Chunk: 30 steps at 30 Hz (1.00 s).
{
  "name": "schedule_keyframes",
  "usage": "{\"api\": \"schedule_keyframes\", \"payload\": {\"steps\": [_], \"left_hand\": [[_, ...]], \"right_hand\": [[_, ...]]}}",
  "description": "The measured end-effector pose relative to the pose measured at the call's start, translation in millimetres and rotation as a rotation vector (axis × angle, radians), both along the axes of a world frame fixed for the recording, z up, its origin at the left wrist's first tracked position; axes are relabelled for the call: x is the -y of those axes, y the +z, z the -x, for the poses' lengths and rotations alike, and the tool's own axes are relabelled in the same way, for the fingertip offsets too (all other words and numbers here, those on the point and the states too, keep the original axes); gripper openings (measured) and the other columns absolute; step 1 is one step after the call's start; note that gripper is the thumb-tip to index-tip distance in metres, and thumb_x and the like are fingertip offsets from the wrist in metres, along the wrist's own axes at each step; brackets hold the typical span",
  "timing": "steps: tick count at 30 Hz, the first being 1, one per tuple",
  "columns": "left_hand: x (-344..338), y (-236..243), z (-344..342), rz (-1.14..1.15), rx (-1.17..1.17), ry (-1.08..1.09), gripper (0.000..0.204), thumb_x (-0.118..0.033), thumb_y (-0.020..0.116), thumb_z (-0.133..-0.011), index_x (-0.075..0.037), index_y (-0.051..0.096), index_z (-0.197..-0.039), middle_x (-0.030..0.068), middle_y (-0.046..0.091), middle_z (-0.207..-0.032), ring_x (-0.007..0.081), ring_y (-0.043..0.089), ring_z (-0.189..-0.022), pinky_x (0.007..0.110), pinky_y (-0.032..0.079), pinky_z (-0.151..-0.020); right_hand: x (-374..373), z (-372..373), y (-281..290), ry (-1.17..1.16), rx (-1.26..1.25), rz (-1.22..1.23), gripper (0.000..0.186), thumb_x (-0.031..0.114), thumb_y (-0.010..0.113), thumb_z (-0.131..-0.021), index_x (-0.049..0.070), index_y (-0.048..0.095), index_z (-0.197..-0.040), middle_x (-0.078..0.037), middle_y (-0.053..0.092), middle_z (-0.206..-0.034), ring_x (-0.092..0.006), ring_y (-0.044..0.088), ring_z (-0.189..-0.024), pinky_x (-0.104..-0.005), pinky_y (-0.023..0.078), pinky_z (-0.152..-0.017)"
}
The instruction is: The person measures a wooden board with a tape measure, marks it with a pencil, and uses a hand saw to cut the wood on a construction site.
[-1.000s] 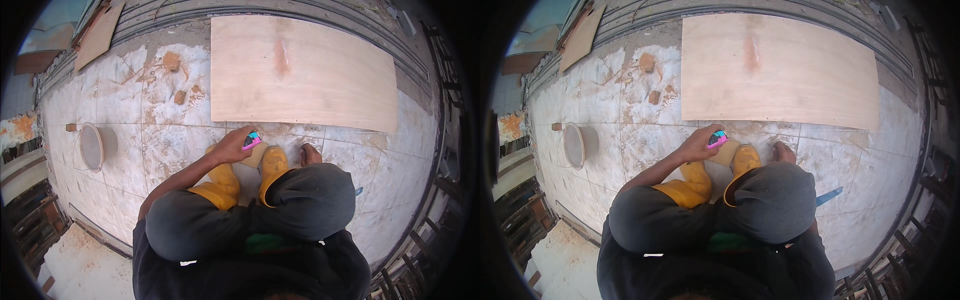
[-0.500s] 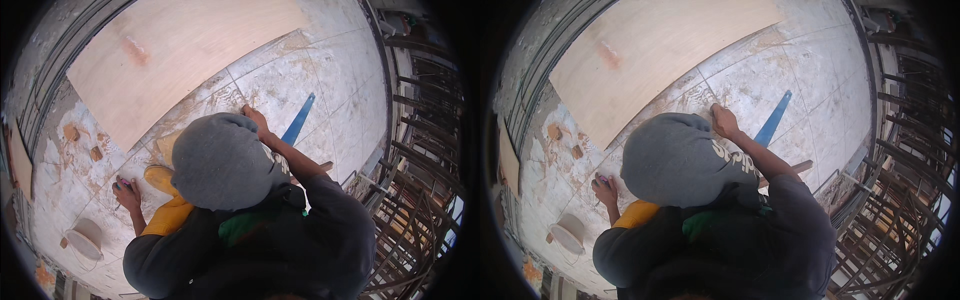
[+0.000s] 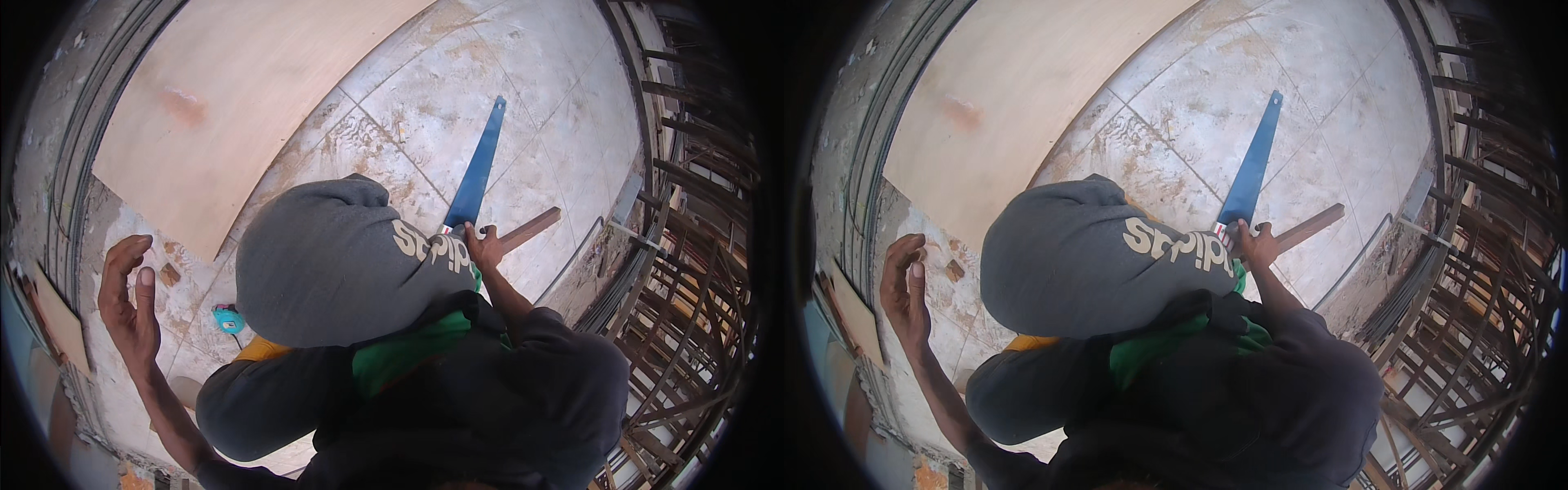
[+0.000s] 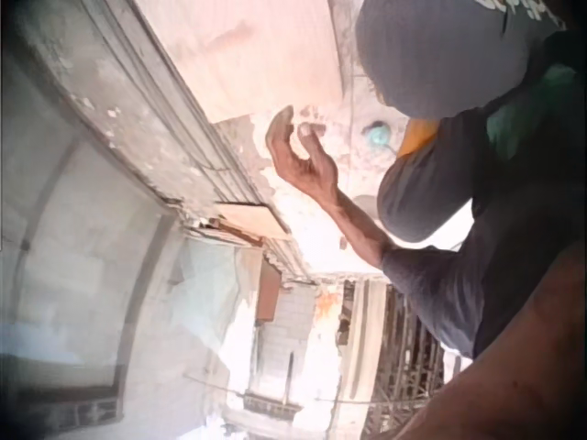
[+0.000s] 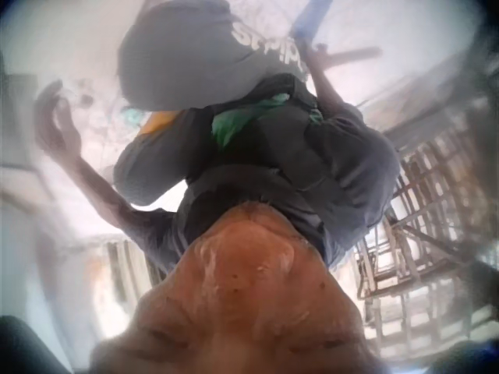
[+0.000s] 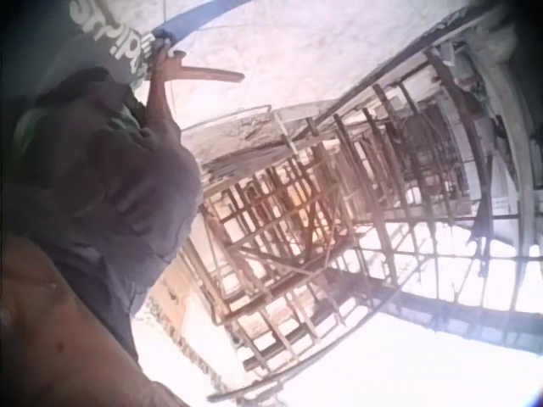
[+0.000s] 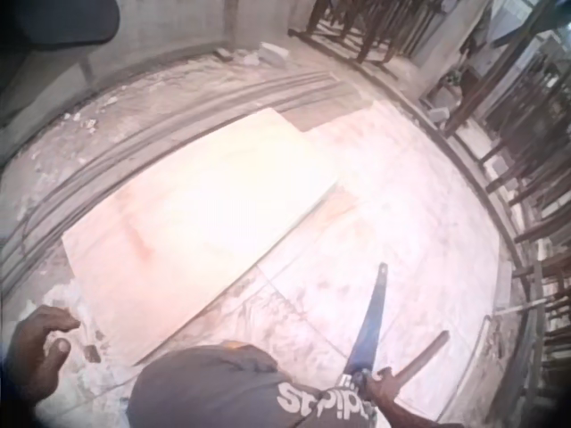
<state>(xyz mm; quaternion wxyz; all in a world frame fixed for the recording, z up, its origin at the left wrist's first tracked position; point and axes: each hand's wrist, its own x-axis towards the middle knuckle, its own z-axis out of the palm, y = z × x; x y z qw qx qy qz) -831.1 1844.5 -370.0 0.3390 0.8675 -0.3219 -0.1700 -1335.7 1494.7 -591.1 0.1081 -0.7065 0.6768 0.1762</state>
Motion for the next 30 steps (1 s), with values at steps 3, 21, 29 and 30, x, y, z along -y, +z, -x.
{"api": "schedule_keyframes", "payload": {"steps": [3,21,29,30], "left_hand": [[56,71,36,0.584,-0.376,-0.243,0.017,-0.015,0.058,-0.095,-0.003,0.070,-0.097,0.0207,0.067,-0.100,0.0278,0.067,-0.092,0.040,0.054,-0.077],[61,90,85,1.631,-0.924,-0.504,0.025,-0.018,0.071,-0.086,0.007,0.070,-0.085,0.0230,0.065,-0.085,0.0186,0.061,-0.051,0.027,0.050,-0.047],[18,53,14,0.780,-0.518,-0.141,0.018,-0.018,0.070,-0.087,-0.004,0.058,-0.088,0.0094,0.055,-0.089,0.0146,0.054,-0.070,0.030,0.047,-0.067],[14,46,9,0.709,-0.455,-0.129,0.017,-0.017,0.068,-0.088,-0.003,0.057,-0.089,0.0094,0.054,-0.090,0.0143,0.052,-0.073,0.029,0.047,-0.069]], "right_hand": [[-10,13,-12,0.276,0.047,-0.061,0.063,0.058,0.069,-0.076,0.003,0.058,-0.103,-0.023,0.069,-0.088,-0.0407,0.068,-0.084,-0.0495,0.052,-0.072],[55,-41,3,0.633,0.382,-0.150,0.022,0.026,0.067,-0.083,0.007,0.055,-0.087,-0.017,0.067,-0.074,-0.0364,0.066,-0.068,-0.0475,0.049,-0.057],[114,-120,28,0.749,0.031,-0.065,0.040,0.037,0.074,-0.065,0.011,0.061,-0.091,-0.017,0.068,-0.078,-0.0380,0.067,-0.077,-0.0480,0.052,-0.068],[123,-121,27,0.650,0.023,-0.079,0.039,0.034,0.076,-0.062,0.008,0.064,-0.088,-0.017,0.068,-0.081,-0.0368,0.068,-0.078,-0.0459,0.054,-0.069]]}}
